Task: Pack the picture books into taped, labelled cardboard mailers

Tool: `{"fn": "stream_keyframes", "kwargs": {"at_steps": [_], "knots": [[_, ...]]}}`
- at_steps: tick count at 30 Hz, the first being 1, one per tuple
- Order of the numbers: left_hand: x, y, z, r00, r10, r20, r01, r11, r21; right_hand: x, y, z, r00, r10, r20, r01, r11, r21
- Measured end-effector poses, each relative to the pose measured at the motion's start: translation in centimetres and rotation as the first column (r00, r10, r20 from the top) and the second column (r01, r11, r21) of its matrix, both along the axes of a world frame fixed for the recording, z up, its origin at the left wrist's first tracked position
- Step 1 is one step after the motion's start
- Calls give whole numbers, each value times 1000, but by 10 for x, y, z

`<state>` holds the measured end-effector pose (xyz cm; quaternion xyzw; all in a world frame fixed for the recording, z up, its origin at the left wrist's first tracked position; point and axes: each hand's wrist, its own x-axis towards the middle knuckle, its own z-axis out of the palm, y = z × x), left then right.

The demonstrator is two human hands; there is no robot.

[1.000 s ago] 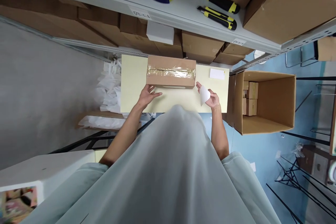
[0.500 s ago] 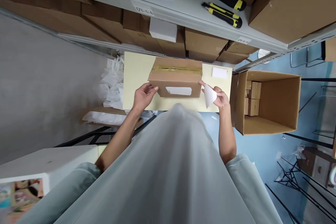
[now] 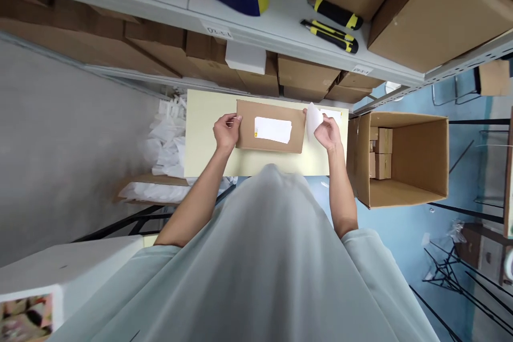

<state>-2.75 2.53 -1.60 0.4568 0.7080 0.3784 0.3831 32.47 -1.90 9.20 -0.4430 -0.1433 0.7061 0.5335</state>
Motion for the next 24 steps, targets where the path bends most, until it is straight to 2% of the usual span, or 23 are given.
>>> {"fn": "stream_keyframes", "kwargs": {"at_steps": [2,5,8,10,12,16,19,21,24], "knots": [[4,11,0,1000,-18,-13,18,999,-44,-3,3,5,999,-3,37,2,1000,22],[6,16,4,997,-57,-45,53,994,-92,-10,-3,22,992,-9,126,3,999,47],[8,3,16,993,-93,-71,92,996,-13,-20,-21,44,971,-7,239,-17,995,101],[14,-14,32,990,-140,-17,141,988,66,-30,-34,57,951,-8,309,-38,989,145],[25,-34,52,970,-214,114,204,975,91,-42,-47,67,925,-25,380,-43,985,170],[51,-67,99,857,-296,421,314,949,27,-73,-67,76,837,-57,545,-70,975,210],[62,-81,126,807,-292,514,337,941,6,-96,-78,78,771,-33,636,-128,970,205],[65,-86,136,800,-279,531,334,943,-8,-108,-83,77,733,-5,680,-167,968,186],[64,-90,139,818,-272,507,332,943,-30,-121,-88,73,673,28,739,-231,957,174]]}}
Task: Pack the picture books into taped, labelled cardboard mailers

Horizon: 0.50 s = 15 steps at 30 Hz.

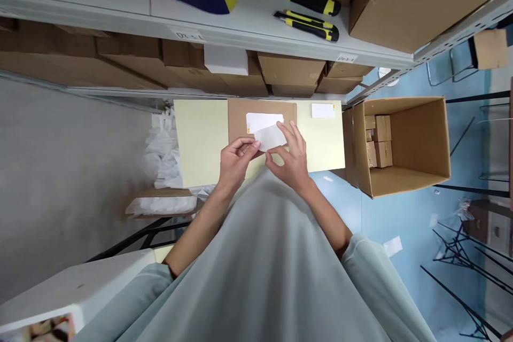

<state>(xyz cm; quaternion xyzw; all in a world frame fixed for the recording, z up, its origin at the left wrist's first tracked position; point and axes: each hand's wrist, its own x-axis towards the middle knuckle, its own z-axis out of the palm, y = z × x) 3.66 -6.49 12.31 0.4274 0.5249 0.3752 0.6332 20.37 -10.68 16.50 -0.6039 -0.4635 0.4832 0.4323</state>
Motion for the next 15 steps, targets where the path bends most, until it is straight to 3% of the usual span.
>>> {"fn": "stream_keyframes", "kwargs": {"at_steps": [8,10,13,15], "knots": [[-7,0,1,986,140,-94,-143,989,-26,-5,-9,-3,967,87,241,-120,984,129],[-14,4,4,980,186,-74,-189,981,-41,4,-10,-4,959,19,284,-69,984,166],[-25,13,8,980,200,11,-199,978,-66,19,-5,-15,930,-178,322,113,971,211],[-32,18,9,980,189,66,-184,980,-71,27,1,-27,937,-224,270,187,970,157]]}}
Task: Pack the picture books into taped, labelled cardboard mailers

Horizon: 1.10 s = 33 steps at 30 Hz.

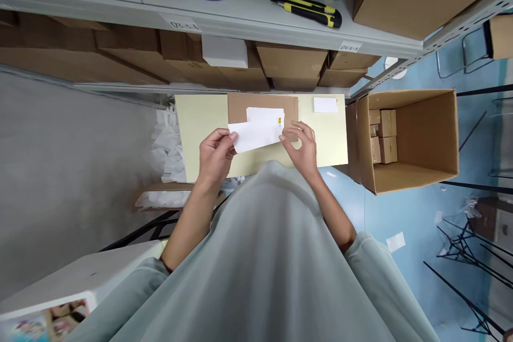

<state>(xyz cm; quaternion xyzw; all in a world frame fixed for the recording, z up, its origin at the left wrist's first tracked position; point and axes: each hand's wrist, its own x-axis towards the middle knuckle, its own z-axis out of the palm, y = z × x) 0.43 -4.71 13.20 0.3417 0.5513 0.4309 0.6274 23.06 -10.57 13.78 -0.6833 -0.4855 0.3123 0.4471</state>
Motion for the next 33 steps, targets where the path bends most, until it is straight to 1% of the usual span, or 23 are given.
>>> {"fn": "stream_keyframes", "kwargs": {"at_steps": [3,5,8,11,15,18,21,23,25,28,33], "knots": [[-7,4,1,999,-24,22,23,1000,21,6,8,-16,972,7,-237,-38,992,-124],[-10,6,0,999,-33,21,33,999,32,6,11,-23,938,-3,-347,-58,985,-165],[-11,8,-2,999,-42,13,42,999,35,3,12,-26,920,-26,-391,-51,981,-185],[-13,10,-6,998,-55,3,55,998,32,0,14,-29,913,-10,-407,-79,977,-200],[-18,15,-18,993,-111,-50,113,992,52,-1,19,-38,935,37,-354,-93,985,-143],[-20,25,-35,971,-119,-207,148,981,127,3,28,-49,968,82,-236,-104,991,-82],[-18,41,-58,912,-101,-397,195,959,204,11,41,-63,993,88,-74,-94,993,-72],[-15,52,-73,862,-118,-493,248,947,206,16,52,-76,997,71,5,-70,993,-92],[-13,63,-86,814,-145,-563,294,938,184,20,63,-89,997,64,48,-59,992,-110],[-10,74,-101,779,-160,-606,319,934,164,24,76,-107,994,91,67,-81,988,-131],[-7,84,-121,788,-152,-597,287,948,138,28,85,-127,985,136,106,-115,977,-177]]}}
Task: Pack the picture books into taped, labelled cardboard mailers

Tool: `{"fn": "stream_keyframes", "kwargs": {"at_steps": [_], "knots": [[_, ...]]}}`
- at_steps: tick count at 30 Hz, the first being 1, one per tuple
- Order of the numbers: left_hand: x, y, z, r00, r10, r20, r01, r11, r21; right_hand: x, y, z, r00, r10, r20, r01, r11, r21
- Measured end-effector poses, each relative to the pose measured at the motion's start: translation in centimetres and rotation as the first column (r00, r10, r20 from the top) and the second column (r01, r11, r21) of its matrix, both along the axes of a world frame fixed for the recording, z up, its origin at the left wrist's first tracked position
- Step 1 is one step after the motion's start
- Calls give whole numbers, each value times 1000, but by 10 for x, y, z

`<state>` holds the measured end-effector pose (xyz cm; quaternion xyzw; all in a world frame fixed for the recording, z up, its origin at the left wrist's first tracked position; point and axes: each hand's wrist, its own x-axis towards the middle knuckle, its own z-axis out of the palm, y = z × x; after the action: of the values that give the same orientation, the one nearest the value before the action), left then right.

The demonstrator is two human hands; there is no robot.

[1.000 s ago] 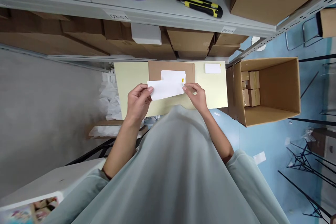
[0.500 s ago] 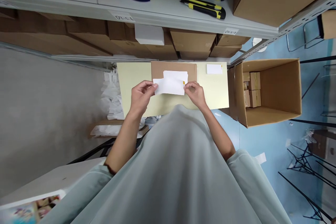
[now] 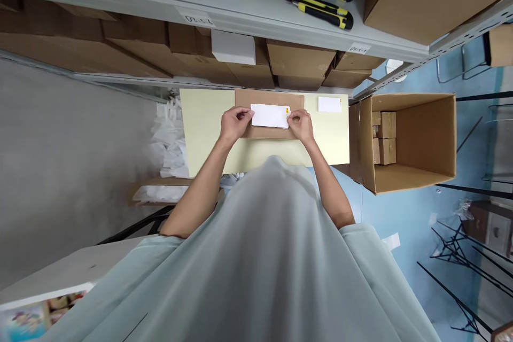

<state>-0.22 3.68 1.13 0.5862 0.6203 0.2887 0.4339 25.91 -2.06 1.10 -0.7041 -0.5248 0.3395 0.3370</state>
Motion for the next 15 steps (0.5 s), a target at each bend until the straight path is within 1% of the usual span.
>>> {"fn": "stream_keyframes", "kwargs": {"at_steps": [4,8,12,15], "knots": [[2,-1,-9,1000,3,-30,-1,999,42,-1,-1,-6,996,-9,94,12,999,-34],[3,-4,-13,997,-13,-77,21,994,104,-5,-7,-4,986,-27,167,35,998,-48],[5,-7,-17,997,1,-75,9,991,131,-9,-10,0,980,-15,201,30,997,-74],[7,-8,-20,997,28,-65,-19,989,144,-11,-10,1,980,-21,196,39,995,-90]]}}
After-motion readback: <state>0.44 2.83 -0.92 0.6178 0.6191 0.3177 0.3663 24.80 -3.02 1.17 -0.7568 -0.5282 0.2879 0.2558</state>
